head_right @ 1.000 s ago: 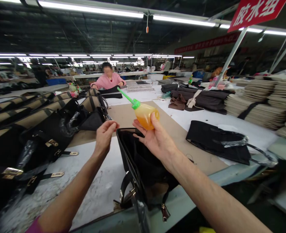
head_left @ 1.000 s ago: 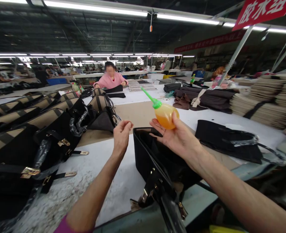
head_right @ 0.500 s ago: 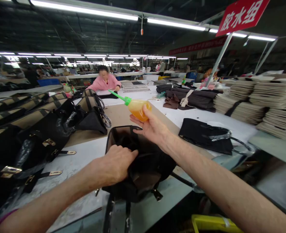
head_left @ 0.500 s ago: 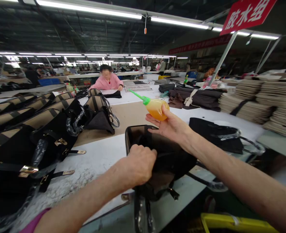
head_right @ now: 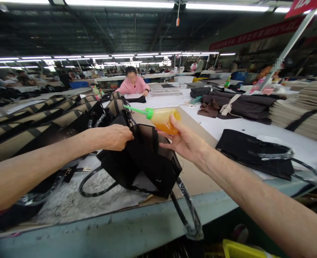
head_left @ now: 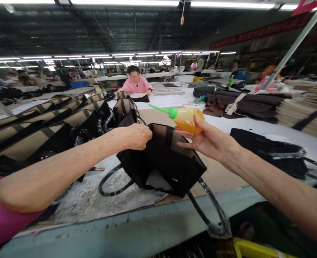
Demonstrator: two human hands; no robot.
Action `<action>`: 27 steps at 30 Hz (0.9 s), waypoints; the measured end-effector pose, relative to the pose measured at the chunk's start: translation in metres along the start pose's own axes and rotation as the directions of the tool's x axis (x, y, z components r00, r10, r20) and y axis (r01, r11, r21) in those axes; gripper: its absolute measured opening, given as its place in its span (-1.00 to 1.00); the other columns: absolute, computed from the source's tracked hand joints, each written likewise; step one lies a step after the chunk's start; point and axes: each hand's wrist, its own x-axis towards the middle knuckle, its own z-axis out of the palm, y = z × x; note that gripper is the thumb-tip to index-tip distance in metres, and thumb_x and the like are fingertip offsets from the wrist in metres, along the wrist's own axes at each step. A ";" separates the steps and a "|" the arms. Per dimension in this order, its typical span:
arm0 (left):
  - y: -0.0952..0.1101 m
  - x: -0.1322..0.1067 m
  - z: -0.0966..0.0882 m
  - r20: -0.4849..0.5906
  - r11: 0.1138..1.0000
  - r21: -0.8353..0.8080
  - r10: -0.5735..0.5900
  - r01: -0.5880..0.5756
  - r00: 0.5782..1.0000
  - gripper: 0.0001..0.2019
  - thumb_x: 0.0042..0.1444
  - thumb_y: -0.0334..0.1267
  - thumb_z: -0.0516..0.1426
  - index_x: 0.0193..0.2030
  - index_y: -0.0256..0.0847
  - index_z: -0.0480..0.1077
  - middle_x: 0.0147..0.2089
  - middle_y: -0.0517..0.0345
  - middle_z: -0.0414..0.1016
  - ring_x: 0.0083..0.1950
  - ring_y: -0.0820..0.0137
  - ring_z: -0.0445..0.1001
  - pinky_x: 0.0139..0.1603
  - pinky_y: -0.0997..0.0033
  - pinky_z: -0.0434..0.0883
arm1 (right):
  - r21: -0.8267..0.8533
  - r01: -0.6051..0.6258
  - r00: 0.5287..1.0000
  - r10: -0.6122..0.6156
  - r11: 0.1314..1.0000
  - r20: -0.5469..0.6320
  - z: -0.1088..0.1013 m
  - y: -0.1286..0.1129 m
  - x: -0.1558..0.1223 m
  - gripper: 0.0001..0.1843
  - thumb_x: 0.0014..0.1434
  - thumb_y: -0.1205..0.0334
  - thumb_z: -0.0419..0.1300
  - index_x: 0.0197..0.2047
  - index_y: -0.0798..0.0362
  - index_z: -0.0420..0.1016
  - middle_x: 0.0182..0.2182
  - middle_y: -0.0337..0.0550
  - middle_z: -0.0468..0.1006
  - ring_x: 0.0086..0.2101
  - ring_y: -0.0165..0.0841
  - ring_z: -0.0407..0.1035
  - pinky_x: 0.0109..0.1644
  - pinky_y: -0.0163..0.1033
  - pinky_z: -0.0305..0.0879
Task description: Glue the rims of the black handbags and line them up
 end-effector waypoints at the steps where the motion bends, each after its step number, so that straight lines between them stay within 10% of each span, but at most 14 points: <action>1: 0.002 -0.002 0.004 0.000 1.000 0.001 0.007 -0.007 1.000 -0.82 -0.16 -0.54 0.06 -0.42 -0.30 0.45 -0.37 -0.08 0.50 -0.25 0.15 0.49 -0.22 0.32 0.38 | -0.002 0.005 1.000 -0.005 1.000 -0.009 0.002 0.001 0.000 -0.74 0.34 0.03 0.03 -0.08 -0.04 0.44 -0.14 0.00 0.50 0.07 -0.09 0.21 0.08 0.36 0.01; 7: 0.058 -0.034 0.021 -0.201 0.971 -0.214 -0.155 0.111 0.967 -0.93 -0.18 -0.47 0.21 -0.48 -0.33 0.42 -0.28 -0.24 0.47 -0.05 -0.11 0.38 0.06 -0.06 0.20 | 0.061 0.058 0.998 -0.056 0.996 -0.028 0.006 0.007 -0.001 -0.69 0.33 -0.03 0.01 -0.09 -0.02 0.43 -0.13 -0.02 0.50 0.07 -0.10 0.21 0.10 0.36 -0.02; 11: 0.099 -0.026 0.032 -0.502 0.802 -0.568 -0.158 -0.187 0.850 -0.68 -0.37 -0.26 0.39 -0.48 -0.24 0.37 -0.20 -0.15 0.46 0.17 -0.17 0.16 0.28 -0.07 -0.14 | 0.110 0.080 0.997 -0.080 0.991 -0.006 0.004 0.011 -0.001 -0.64 0.27 -0.13 0.07 -0.12 -0.03 0.43 -0.20 -0.05 0.52 0.07 -0.12 0.21 0.13 0.31 -0.01; 14: 0.123 -0.004 0.050 -0.542 0.602 -0.734 -0.239 -0.314 0.806 -0.50 -0.36 -0.06 0.39 -0.30 -0.23 0.35 -0.23 -0.07 0.44 0.02 -0.08 0.28 0.21 0.00 0.02 | 0.139 0.095 0.995 -0.098 0.986 0.010 0.005 0.013 -0.002 -0.64 0.28 -0.14 0.06 -0.13 -0.02 0.42 -0.16 -0.06 0.51 0.09 -0.14 0.19 0.15 0.30 -0.03; 17: 0.140 0.010 0.068 -0.477 0.633 -0.747 -0.298 -0.203 0.827 -0.57 -0.19 -0.03 0.30 -0.26 -0.21 0.29 -0.33 0.02 0.40 -0.18 0.06 0.36 0.00 0.12 0.23 | 0.149 0.104 0.995 -0.103 0.983 -0.012 0.005 0.015 -0.004 -0.63 0.33 -0.11 -0.02 -0.15 -0.02 0.42 -0.14 -0.05 0.50 0.09 -0.17 0.19 0.17 0.27 -0.06; 22: 0.141 0.002 0.076 -0.444 0.738 -0.664 -0.260 -0.121 0.857 -0.93 0.09 -0.25 0.05 -0.32 -0.19 0.26 -0.48 0.16 0.36 -0.43 0.30 0.36 -0.36 0.41 0.21 | 0.153 0.090 0.996 -0.091 0.984 0.004 0.007 0.011 -0.009 -0.59 0.37 -0.09 -0.11 -0.13 -0.01 0.43 -0.17 -0.04 0.51 0.09 -0.16 0.19 0.15 0.30 -0.06; 27: 0.112 -0.022 0.040 -0.551 0.788 -0.567 -0.147 -0.240 0.821 -0.95 0.07 -0.31 0.05 -0.37 -0.20 0.29 -0.50 0.21 0.38 -0.47 0.42 0.34 -0.44 0.50 0.14 | 0.100 0.145 0.989 -0.146 0.984 0.010 0.022 -0.016 -0.022 -0.61 0.37 0.02 -0.14 0.00 -0.02 0.41 -0.09 0.03 0.48 0.06 -0.07 0.23 0.03 0.34 0.14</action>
